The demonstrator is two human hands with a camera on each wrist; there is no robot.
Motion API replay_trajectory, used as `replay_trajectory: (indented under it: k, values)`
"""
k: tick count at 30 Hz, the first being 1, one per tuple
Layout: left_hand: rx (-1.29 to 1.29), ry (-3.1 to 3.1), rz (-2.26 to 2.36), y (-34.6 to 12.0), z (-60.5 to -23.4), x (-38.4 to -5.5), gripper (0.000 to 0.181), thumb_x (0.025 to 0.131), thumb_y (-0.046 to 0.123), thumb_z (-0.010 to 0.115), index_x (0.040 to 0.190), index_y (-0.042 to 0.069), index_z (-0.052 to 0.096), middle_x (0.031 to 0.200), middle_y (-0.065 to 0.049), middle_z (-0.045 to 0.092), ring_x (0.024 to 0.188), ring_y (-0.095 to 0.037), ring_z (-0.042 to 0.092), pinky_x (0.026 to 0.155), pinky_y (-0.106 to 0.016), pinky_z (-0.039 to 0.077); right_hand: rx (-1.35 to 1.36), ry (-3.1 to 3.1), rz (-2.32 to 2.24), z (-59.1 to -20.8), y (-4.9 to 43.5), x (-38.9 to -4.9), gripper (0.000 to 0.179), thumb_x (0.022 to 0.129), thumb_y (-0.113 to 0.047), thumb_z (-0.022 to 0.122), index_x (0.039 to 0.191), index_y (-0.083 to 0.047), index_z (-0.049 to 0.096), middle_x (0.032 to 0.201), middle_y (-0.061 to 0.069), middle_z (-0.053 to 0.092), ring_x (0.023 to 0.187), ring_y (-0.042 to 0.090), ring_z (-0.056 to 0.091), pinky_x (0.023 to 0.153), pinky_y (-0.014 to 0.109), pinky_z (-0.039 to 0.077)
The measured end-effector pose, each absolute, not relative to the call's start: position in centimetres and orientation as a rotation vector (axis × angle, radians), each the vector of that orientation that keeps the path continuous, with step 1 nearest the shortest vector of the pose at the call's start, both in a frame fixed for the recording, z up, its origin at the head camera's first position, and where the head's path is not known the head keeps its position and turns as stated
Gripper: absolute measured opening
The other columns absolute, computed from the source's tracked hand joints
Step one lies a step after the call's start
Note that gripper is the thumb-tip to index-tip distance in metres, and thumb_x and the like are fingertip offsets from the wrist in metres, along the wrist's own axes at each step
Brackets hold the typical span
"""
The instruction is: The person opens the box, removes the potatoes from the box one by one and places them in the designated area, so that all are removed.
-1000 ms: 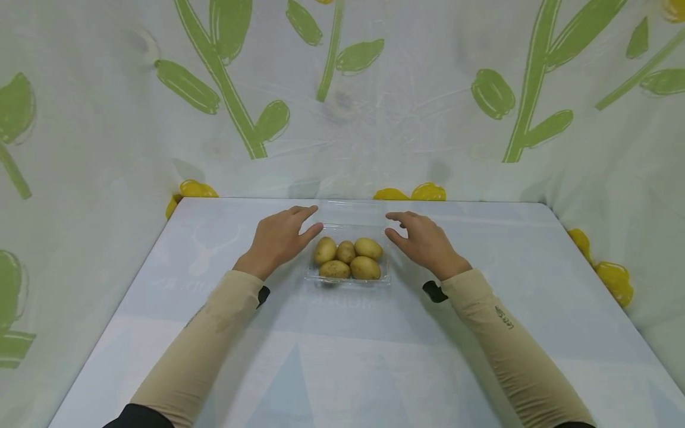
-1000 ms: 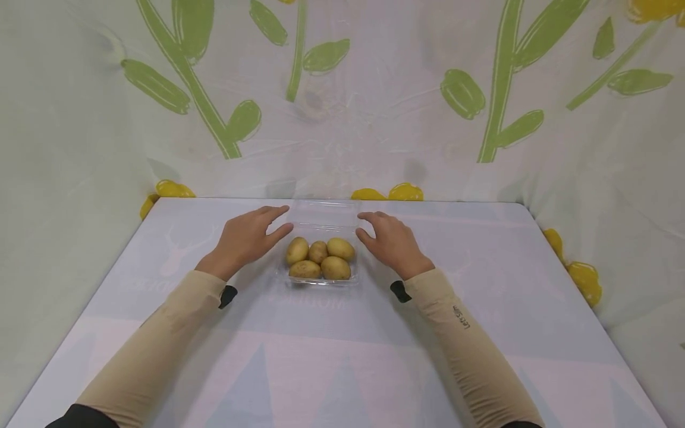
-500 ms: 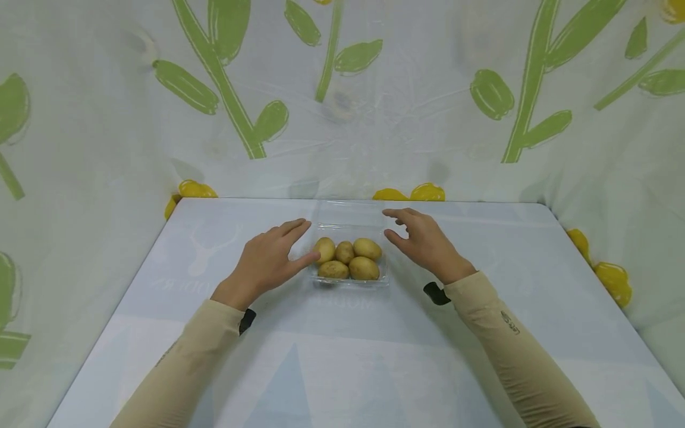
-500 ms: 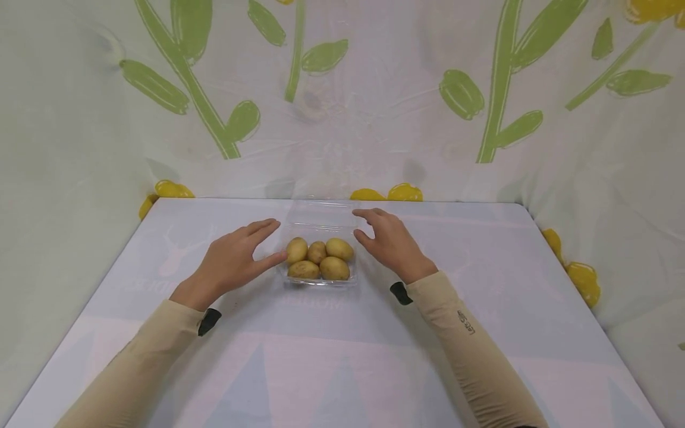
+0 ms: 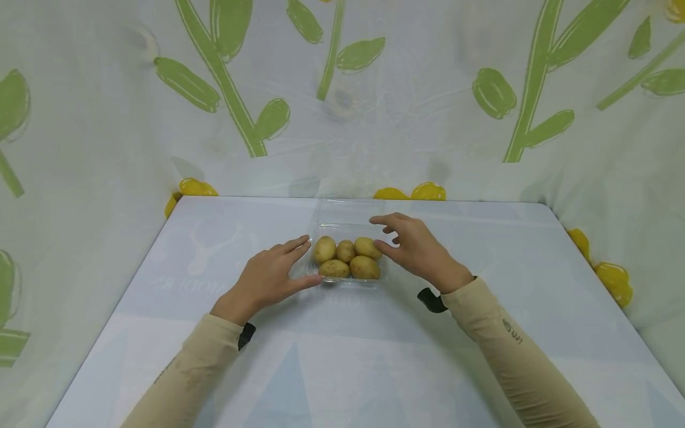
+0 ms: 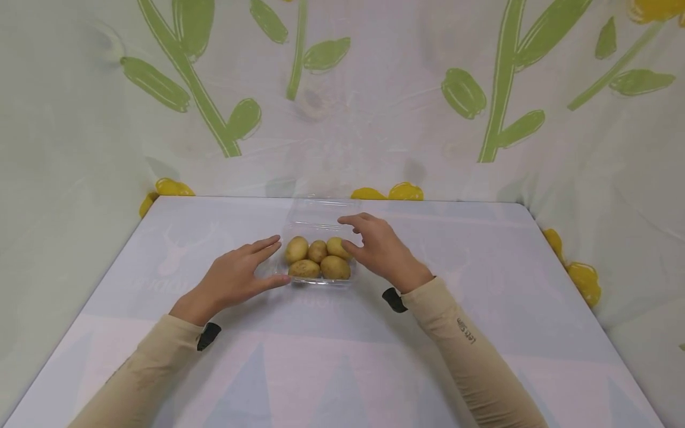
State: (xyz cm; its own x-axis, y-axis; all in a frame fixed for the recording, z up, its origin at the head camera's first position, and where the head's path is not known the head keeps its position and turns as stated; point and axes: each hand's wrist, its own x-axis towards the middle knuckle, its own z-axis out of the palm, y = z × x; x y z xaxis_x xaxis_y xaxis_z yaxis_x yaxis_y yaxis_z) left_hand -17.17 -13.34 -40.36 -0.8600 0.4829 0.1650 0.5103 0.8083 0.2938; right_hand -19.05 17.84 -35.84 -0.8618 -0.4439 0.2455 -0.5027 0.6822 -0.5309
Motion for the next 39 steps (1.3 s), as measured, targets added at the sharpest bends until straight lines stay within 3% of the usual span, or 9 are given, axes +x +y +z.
replay_trajectory:
  k: [7,16,31,39]
  values:
    - [-0.806,-2.939,-0.551,-13.2,-40.3,-17.2,0.085,0.087,0.066,0.068,0.149,0.009,0.052,0.155,-0.004,0.047,0.131,-0.031,0.055,0.099,-0.053,0.049,0.865,-2.792,0.930,-36.1,17.2,-18.6,0.041,0.090,-0.007,0.077,0.129,-0.004,0.067,0.127,0.013,0.067,0.101,0.031,0.070,0.075,0.035,0.060]
    - [-0.803,-2.973,-0.544,-13.2,-40.0,-17.2,0.085,0.087,0.067,0.067,0.148,0.009,0.053,0.156,-0.003,0.046,0.132,-0.031,0.054,0.100,-0.052,0.049,0.968,-2.815,0.923,-36.7,16.3,-18.4,0.037,0.087,0.002,0.077,0.123,0.001,0.068,0.118,0.016,0.069,0.094,0.029,0.071,0.074,0.031,0.060]
    - [-0.827,-2.946,-0.543,-13.0,-40.1,-17.3,0.085,0.087,0.067,0.067,0.148,0.009,0.053,0.154,-0.004,0.048,0.134,-0.029,0.053,0.099,-0.051,0.050,0.965,-2.961,0.798,-37.1,15.0,-18.6,0.027,0.089,-0.005,0.076,0.115,0.000,0.073,0.105,0.011,0.070,0.096,0.025,0.065,0.083,0.036,0.055]
    - [-0.834,-2.943,-0.514,-13.2,-40.4,-17.5,0.087,0.088,0.069,0.064,0.148,0.007,0.052,0.155,-0.005,0.047,0.133,-0.030,0.054,0.099,-0.050,0.051,0.965,-3.007,0.777,-37.4,14.4,-18.8,0.019,0.088,-0.007,0.078,0.107,-0.005,0.078,0.091,0.000,0.069,0.082,0.015,0.057,0.073,0.029,0.051]
